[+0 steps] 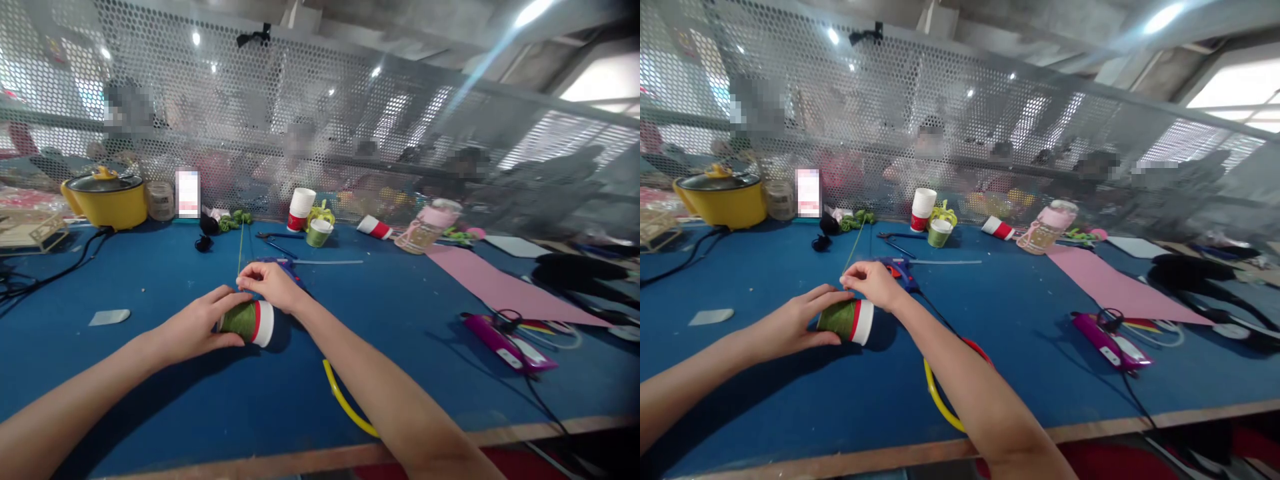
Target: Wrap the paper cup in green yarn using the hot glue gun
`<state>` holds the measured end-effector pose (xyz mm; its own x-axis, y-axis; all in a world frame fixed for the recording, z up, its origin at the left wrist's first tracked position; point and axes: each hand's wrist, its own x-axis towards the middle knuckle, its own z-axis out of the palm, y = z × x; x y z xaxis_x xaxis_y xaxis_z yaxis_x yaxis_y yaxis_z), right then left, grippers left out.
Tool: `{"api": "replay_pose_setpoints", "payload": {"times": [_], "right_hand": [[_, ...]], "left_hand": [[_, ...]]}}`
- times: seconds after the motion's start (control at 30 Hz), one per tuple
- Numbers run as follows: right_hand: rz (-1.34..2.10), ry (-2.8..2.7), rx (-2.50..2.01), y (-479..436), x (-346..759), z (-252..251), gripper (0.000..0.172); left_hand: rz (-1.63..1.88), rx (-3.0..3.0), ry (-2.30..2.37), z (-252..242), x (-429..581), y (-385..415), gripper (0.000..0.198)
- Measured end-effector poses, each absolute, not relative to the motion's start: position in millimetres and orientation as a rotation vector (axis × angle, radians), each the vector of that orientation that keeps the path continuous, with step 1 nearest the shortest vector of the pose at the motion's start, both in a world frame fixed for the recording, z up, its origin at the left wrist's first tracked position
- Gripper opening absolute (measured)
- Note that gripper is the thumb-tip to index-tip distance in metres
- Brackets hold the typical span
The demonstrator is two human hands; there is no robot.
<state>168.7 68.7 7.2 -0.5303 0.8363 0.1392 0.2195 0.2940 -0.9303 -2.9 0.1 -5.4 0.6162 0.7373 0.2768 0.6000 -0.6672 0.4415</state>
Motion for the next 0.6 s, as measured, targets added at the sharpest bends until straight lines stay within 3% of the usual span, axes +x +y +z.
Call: {"api": "replay_pose_setpoints", "payload": {"times": [0.17, 0.4, 0.6], "right_hand": [[1.133, -1.935, -1.103, 77.4, 174.8, 8.4, 0.011], [0.548, -1.901, -1.559, 95.8, 220.7, 35.3, 0.022], [0.454, -2.063, -1.807, 103.6, 241.1, 15.7, 0.020]], "left_hand": [[0.642, 2.532, 1.063, -1.9, 0.3, -0.6, 0.048], [0.669, 2.466, 1.115, -1.1, 0.7, 1.6, 0.047], [0.795, 2.442, 1.168, -5.1, -2.5, 6.4, 0.045]]}}
